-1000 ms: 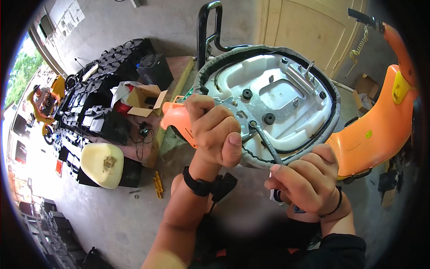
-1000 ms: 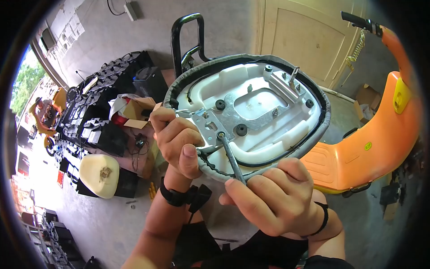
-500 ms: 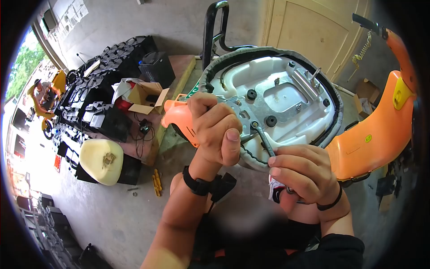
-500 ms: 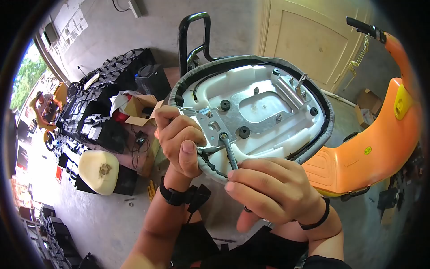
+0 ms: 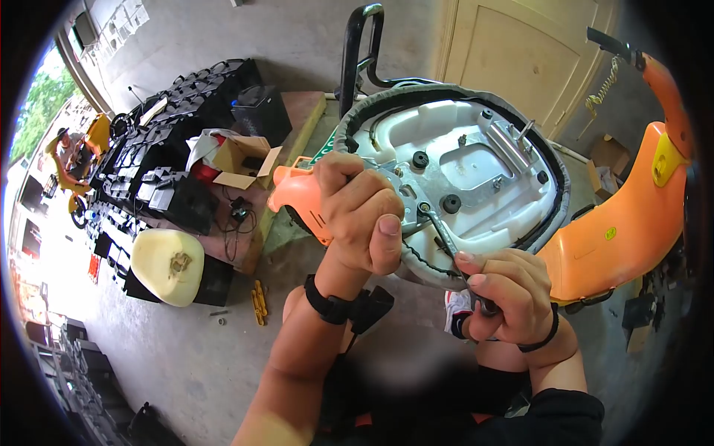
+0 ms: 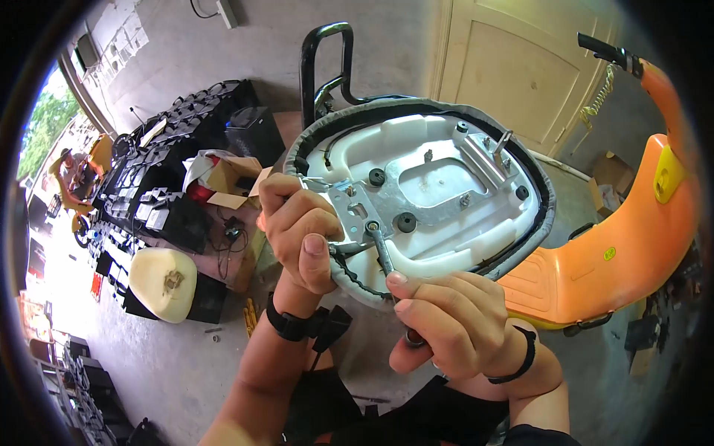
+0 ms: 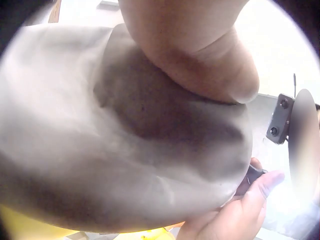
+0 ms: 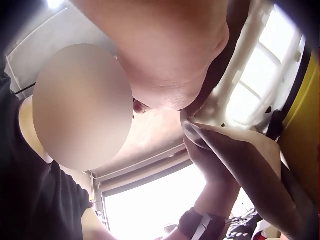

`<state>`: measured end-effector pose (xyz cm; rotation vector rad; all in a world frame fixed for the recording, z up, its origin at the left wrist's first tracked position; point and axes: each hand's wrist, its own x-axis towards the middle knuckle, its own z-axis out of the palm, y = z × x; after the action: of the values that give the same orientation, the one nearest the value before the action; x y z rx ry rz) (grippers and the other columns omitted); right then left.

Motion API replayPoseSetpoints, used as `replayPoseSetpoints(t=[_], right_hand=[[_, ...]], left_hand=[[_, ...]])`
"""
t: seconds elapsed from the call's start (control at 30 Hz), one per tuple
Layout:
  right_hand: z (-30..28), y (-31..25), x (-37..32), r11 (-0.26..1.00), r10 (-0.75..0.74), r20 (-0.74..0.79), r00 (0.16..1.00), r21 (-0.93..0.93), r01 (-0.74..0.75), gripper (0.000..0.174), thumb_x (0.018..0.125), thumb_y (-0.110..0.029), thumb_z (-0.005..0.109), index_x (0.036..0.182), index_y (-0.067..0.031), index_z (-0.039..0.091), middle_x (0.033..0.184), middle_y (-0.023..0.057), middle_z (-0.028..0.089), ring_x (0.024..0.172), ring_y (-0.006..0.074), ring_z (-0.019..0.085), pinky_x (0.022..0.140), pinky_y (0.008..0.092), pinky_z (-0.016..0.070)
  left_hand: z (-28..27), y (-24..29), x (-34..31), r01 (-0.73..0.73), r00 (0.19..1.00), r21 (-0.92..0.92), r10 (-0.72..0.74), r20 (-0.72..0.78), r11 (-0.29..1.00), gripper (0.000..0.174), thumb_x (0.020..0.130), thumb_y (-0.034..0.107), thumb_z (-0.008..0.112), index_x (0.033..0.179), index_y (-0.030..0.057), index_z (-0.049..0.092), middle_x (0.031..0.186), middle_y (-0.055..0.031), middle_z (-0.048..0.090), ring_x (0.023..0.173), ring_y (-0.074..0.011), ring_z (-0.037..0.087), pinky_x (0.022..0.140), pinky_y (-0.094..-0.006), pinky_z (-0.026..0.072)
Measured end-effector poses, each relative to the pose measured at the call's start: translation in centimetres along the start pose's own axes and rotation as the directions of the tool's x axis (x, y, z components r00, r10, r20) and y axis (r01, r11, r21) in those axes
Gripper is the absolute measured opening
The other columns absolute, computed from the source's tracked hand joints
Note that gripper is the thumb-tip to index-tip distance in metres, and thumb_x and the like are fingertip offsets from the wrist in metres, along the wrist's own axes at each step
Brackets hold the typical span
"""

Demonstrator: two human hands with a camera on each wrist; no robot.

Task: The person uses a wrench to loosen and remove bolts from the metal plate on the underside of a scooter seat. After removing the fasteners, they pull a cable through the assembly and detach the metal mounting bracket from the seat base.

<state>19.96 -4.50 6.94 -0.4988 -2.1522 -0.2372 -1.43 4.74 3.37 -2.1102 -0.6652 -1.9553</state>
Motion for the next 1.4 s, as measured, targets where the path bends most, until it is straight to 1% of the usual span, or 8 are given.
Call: replayPoseSetpoints(t=[0.23, 0.43, 0.8, 1.0, 1.1, 1.2, 1.37, 1.4], right_hand=[[0.2, -0.2, 0.5, 1.000, 0.009, 0.019, 1.000, 0.015, -0.009, 0.043, 0.099, -0.041, 0.066, 0.112, -0.0010, 0.057, 0.103, 0.0182, 0.074, 0.075, 0.0248, 0.074, 0.062, 0.0319, 0.0584], [0.6, -0.4, 0.4, 0.994, -0.050, 0.086, 0.995, 0.097, 0.042, 0.031, 0.096, -0.032, 0.071, 0.115, -0.0092, 0.061, 0.112, 0.0097, 0.074, 0.082, 0.0225, 0.073, 0.067, 0.0305, 0.0578], [0.3, 0.1, 0.4, 0.977, -0.214, 0.066, 0.975, 0.009, 0.214, 0.031, 0.080, -0.001, 0.074, 0.107, -0.0144, 0.071, 0.115, 0.0030, 0.070, 0.086, 0.0217, 0.071, 0.067, 0.0278, 0.0577], [-0.2, -0.6, 0.7, 0.996, -0.015, 0.094, 0.995, 0.088, 0.007, 0.027, 0.083, -0.014, 0.079, 0.106, -0.0104, 0.067, 0.114, 0.0091, 0.072, 0.089, 0.0269, 0.074, 0.070, 0.0358, 0.0594], [-0.4, -0.6, 0.8, 0.995, -0.010, 0.043, 0.999, 0.105, 0.005, 0.034, 0.079, -0.004, 0.080, 0.111, -0.0084, 0.070, 0.116, 0.0107, 0.073, 0.088, 0.0232, 0.074, 0.071, 0.0317, 0.0595], [-1.2, -0.9, 0.6, 0.986, 0.129, 0.044, 0.991, 0.102, -0.133, 0.036, 0.077, 0.000, 0.080, 0.111, -0.0087, 0.070, 0.121, 0.0146, 0.071, 0.091, 0.0286, 0.073, 0.074, 0.0364, 0.0598], [-0.5, -1.1, -0.2, 0.977, 0.211, -0.103, 0.972, 0.029, -0.209, 0.044, 0.077, -0.002, 0.081, 0.118, -0.0050, 0.067, 0.099, 0.0137, 0.068, 0.074, 0.0231, 0.065, 0.061, 0.0316, 0.0548], [-0.4, -0.6, -0.2, 0.984, 0.170, -0.115, 0.979, -0.023, -0.174, 0.045, 0.077, -0.005, 0.082, 0.119, -0.0040, 0.066, 0.095, 0.0135, 0.067, 0.072, 0.0213, 0.063, 0.058, 0.0293, 0.0529]], left_hand=[[-0.3, -0.3, 0.2, 0.029, 1.000, -0.028, -0.029, 0.003, 0.999, 0.036, 0.090, 0.034, 0.048, 0.061, 0.0124, 0.051, 0.068, -0.0025, 0.052, 0.081, -0.0264, 0.045, 0.080, -0.0395, 0.0326], [-0.8, -0.3, -0.3, 0.054, 0.998, -0.051, -0.052, 0.027, 0.997, 0.037, 0.090, 0.034, 0.048, 0.060, 0.0126, 0.051, 0.068, -0.0022, 0.051, 0.081, -0.0263, 0.044, 0.080, -0.0393, 0.0320], [-0.4, -0.2, -0.1, 0.041, 0.999, -0.053, -0.041, -0.005, 0.998, 0.037, 0.090, 0.034, 0.047, 0.060, 0.0127, 0.051, 0.068, -0.0021, 0.052, 0.082, -0.0266, 0.045, 0.082, -0.0393, 0.0330], [-0.6, 0.0, -0.3, 0.041, 0.999, -0.025, -0.041, 0.016, 0.999, 0.037, 0.090, 0.034, 0.047, 0.059, 0.0129, 0.049, 0.068, -0.0016, 0.052, 0.081, -0.0255, 0.045, 0.081, -0.0395, 0.0330], [-0.6, -0.1, -0.3, 0.045, 0.999, -0.028, -0.044, 0.030, 0.999, 0.037, 0.089, 0.034, 0.048, 0.059, 0.0122, 0.050, 0.068, -0.0024, 0.052, 0.081, -0.0262, 0.045, 0.081, -0.0401, 0.0332], [-0.6, -0.4, -0.4, 0.016, 1.000, -0.048, -0.015, 0.019, 0.999, 0.036, 0.088, 0.033, 0.049, 0.061, 0.0098, 0.052, 0.069, -0.0055, 0.052, 0.081, -0.0282, 0.045, 0.080, -0.0412, 0.0348], [-0.8, -0.6, -0.7, 0.025, 0.999, -0.112, -0.023, 0.025, 0.993, 0.027, 0.081, 0.032, 0.054, 0.067, 0.0091, 0.056, 0.074, -0.0065, 0.051, 0.084, -0.0301, 0.045, 0.084, -0.0449, 0.0338], [-0.7, -0.4, -0.4, 0.029, 0.999, -0.067, -0.028, 0.019, 0.997, 0.036, 0.090, 0.035, 0.047, 0.064, 0.0117, 0.054, 0.073, -0.0053, 0.055, 0.083, -0.0289, 0.042, 0.082, -0.0414, 0.0350]])
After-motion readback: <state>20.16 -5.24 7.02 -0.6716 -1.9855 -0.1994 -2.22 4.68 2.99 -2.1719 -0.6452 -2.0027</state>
